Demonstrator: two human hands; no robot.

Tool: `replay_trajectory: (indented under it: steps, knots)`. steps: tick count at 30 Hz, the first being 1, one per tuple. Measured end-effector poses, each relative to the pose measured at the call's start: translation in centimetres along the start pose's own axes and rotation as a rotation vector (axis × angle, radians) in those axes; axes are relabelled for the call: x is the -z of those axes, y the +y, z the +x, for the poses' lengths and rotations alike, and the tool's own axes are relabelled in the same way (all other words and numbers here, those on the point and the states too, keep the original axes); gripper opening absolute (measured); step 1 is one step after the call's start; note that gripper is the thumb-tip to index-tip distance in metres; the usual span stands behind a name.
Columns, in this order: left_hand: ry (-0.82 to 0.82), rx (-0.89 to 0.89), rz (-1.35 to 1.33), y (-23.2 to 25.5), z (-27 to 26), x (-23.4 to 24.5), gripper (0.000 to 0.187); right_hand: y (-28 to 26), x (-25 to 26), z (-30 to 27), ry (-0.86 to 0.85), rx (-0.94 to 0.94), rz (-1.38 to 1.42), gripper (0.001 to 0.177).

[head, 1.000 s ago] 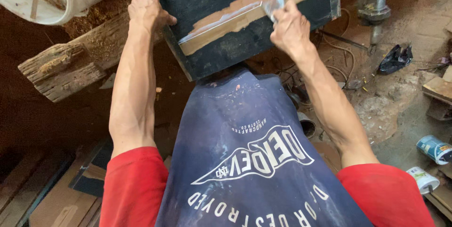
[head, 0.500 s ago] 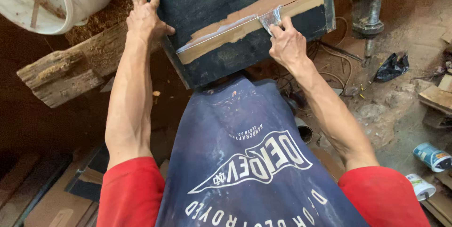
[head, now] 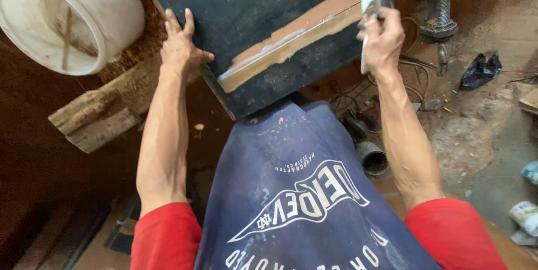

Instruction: The person applies a white substance from a bucket onto a wooden plank using a putty knife. They spread the substance along the plank's surface and then use a clamp to secure the plank to a workbench.

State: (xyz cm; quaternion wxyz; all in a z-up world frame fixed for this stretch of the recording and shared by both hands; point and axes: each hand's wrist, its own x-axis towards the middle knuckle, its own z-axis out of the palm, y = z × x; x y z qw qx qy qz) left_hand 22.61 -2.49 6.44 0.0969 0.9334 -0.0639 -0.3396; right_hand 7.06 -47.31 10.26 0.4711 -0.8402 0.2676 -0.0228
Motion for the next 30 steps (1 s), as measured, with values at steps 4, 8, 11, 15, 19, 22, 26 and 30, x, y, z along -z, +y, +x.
replay_trajectory:
  steps: [4,8,11,15,19,22,26,30]
  knots:
    - [-0.008,0.011,0.014,0.7,-0.7,0.7,0.133,0.7,-3.5,3.3,0.430,-0.006,0.085,0.017]
    - [-0.046,0.033,0.045,1.3,-0.4,1.2,0.133,-3.5,-13.9,-0.7,0.002,0.276,0.098,0.024]
    - [-0.053,0.041,0.049,1.3,-0.7,1.3,0.134,-6.2,-17.2,-1.8,-0.129,0.262,0.178,0.030]
    - [-0.069,0.050,0.066,1.3,-0.8,1.1,0.133,-3.0,-14.7,2.0,0.345,0.243,0.101,0.028]
    - [-0.099,0.080,0.078,1.9,-0.7,1.7,0.132,1.9,-9.3,5.7,0.579,0.031,0.154,0.022]
    - [-0.131,0.124,0.103,2.4,-0.6,2.0,0.134,0.9,-9.4,5.2,0.321,0.175,0.229,0.017]
    - [-0.119,0.097,0.086,1.9,-0.6,1.9,0.135,-5.1,-11.8,0.3,-0.391,0.072,0.504,0.023]
    - [-0.067,0.035,0.072,0.4,-0.1,0.7,0.137,-4.8,-8.6,-2.2,-0.147,0.119,0.024,0.026]
